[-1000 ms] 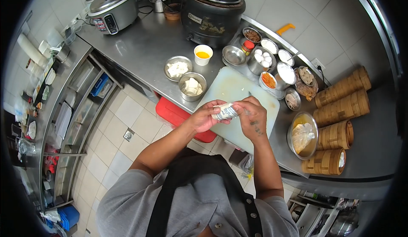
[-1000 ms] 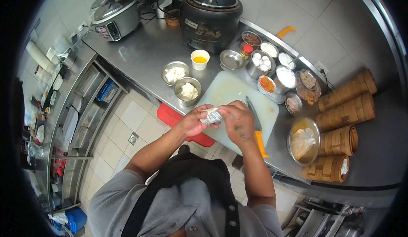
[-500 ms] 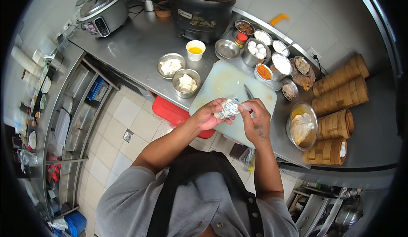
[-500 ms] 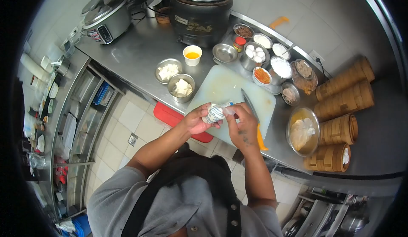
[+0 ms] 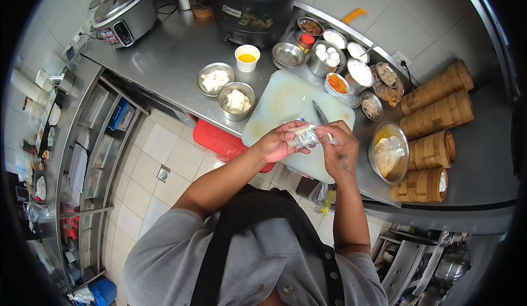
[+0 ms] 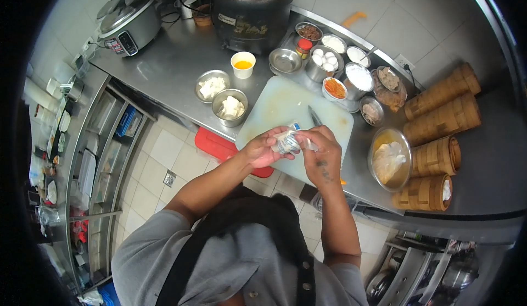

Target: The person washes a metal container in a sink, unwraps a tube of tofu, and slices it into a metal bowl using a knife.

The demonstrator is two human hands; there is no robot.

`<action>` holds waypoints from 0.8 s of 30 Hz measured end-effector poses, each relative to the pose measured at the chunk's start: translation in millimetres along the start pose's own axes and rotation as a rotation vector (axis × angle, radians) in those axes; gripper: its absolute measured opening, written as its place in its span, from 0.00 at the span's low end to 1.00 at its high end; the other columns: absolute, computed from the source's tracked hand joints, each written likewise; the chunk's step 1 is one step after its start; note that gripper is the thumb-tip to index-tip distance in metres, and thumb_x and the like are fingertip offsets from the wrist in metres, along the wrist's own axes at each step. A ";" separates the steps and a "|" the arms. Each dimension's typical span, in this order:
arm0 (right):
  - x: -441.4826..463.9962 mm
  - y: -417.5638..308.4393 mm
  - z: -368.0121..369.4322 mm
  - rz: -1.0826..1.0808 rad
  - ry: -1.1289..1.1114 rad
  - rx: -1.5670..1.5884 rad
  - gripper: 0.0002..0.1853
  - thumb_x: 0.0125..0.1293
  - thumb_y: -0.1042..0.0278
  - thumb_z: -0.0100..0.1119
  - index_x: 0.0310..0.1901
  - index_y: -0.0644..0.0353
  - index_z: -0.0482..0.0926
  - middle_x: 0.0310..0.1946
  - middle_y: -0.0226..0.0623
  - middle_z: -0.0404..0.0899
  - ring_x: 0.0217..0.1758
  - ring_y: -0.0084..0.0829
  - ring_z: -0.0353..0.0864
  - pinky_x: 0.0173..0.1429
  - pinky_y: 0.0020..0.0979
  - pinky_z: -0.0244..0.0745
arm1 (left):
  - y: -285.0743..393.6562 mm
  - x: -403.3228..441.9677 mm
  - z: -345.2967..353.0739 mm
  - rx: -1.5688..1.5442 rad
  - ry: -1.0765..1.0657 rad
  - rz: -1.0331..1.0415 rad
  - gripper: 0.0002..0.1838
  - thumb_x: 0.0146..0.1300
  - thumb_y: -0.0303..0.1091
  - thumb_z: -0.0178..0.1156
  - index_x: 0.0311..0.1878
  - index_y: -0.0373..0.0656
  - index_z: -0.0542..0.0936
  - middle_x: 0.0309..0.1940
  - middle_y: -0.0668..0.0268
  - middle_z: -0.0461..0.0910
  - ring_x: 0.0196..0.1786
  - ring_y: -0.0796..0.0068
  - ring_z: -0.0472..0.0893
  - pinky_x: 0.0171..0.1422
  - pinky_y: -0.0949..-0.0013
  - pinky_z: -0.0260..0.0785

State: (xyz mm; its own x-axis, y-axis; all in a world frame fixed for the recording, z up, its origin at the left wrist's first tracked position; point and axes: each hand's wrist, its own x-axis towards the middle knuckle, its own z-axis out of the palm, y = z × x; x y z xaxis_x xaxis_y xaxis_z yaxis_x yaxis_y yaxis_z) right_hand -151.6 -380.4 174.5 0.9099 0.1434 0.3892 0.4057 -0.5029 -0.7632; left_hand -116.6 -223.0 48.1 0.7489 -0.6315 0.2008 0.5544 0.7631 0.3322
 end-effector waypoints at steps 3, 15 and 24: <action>1.0 -1.6 -4.9 0.000 -0.017 -0.055 0.07 0.61 0.72 0.65 0.40 0.63 0.85 0.29 0.38 0.78 0.34 0.30 0.78 0.40 0.27 0.72 | -5.8 3.0 -6.0 -0.024 -0.028 -0.053 0.31 0.55 0.39 0.71 0.61 0.41 0.71 0.53 0.59 0.78 0.55 0.62 0.79 0.55 0.58 0.76; -5.4 4.1 -11.3 -0.008 0.016 -0.055 0.07 0.61 0.70 0.67 0.38 0.63 0.84 0.28 0.36 0.78 0.32 0.28 0.77 0.38 0.28 0.71 | -22.8 13.0 -9.5 -0.023 -0.052 -0.081 0.26 0.58 0.38 0.70 0.58 0.44 0.74 0.52 0.59 0.79 0.55 0.59 0.80 0.56 0.56 0.77; -15.4 0.2 -17.2 0.082 0.065 -0.058 0.07 0.59 0.72 0.67 0.36 0.64 0.82 0.30 0.36 0.79 0.33 0.29 0.78 0.38 0.28 0.70 | -32.3 12.6 -21.3 -0.055 -0.004 -0.125 0.33 0.52 0.41 0.74 0.60 0.43 0.72 0.53 0.60 0.78 0.54 0.60 0.79 0.53 0.58 0.76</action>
State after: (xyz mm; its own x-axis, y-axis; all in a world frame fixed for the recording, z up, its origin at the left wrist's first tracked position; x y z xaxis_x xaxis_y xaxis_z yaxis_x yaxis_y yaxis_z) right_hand -167.0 -397.4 177.2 0.9315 0.0454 0.3609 0.3230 -0.5595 -0.7633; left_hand -117.4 -252.6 20.3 0.6715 -0.7225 0.1645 0.6623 0.6848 0.3040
